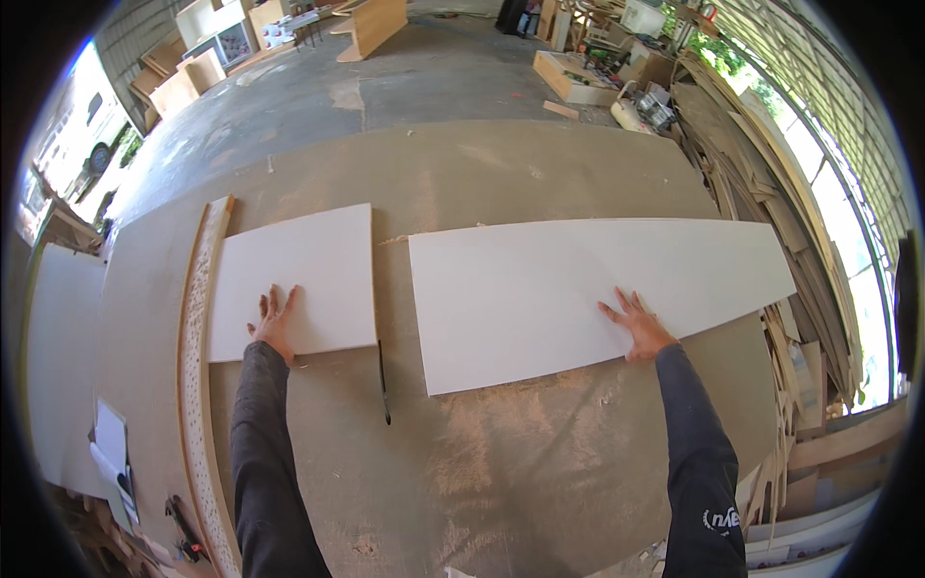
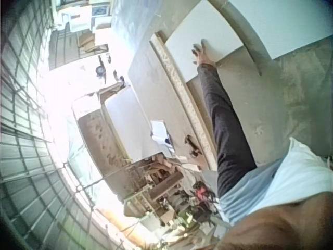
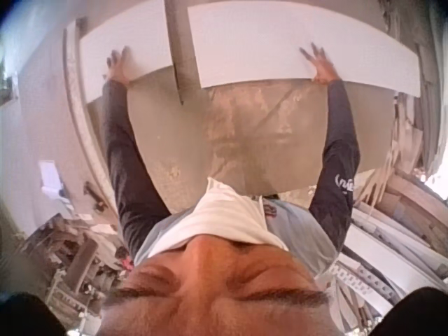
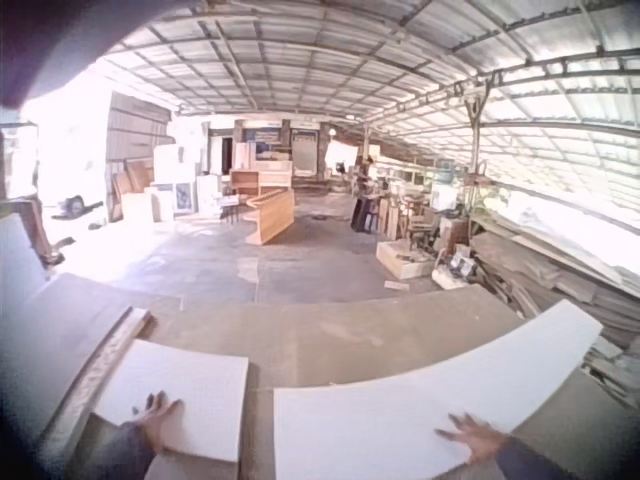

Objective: The person measures a white wooden board with a tape measure, marks it with a pencil, hammers a wooden strip onto a workbench, and cuts a wood piece using a table saw.

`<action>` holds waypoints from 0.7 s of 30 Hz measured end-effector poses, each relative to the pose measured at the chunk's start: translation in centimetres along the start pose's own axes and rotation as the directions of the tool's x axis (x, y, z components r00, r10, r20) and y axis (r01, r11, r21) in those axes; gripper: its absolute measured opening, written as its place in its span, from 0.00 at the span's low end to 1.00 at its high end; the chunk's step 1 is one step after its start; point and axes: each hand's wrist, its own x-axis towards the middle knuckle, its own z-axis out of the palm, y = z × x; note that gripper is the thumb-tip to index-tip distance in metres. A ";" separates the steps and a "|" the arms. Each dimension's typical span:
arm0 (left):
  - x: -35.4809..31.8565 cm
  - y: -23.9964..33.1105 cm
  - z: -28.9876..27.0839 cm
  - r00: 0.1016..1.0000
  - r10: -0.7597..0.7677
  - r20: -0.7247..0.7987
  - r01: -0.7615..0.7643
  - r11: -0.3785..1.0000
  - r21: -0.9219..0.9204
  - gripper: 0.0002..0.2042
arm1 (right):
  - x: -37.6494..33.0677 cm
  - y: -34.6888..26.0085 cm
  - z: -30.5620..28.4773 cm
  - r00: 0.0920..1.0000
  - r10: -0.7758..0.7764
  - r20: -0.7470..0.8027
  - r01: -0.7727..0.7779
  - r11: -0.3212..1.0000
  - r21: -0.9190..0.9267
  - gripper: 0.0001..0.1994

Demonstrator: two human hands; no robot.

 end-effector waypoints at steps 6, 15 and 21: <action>1.4 0.8 -0.9 0.999 0.016 -0.038 -0.016 1.000 -0.018 0.64 | 0.8 2.0 1.0 1.000 -0.012 -0.015 0.013 0.999 0.046 0.69; -11.4 -6.0 13.1 0.666 -0.148 -0.731 -0.240 0.886 -0.398 0.43 | 0.0 -1.3 -0.8 0.999 0.050 -0.003 -0.049 0.996 0.069 0.66; -33.7 4.0 21.6 0.818 -0.346 -0.461 0.010 0.808 -0.589 0.24 | -0.2 0.7 5.3 0.962 0.081 -0.259 -0.052 0.992 0.116 0.55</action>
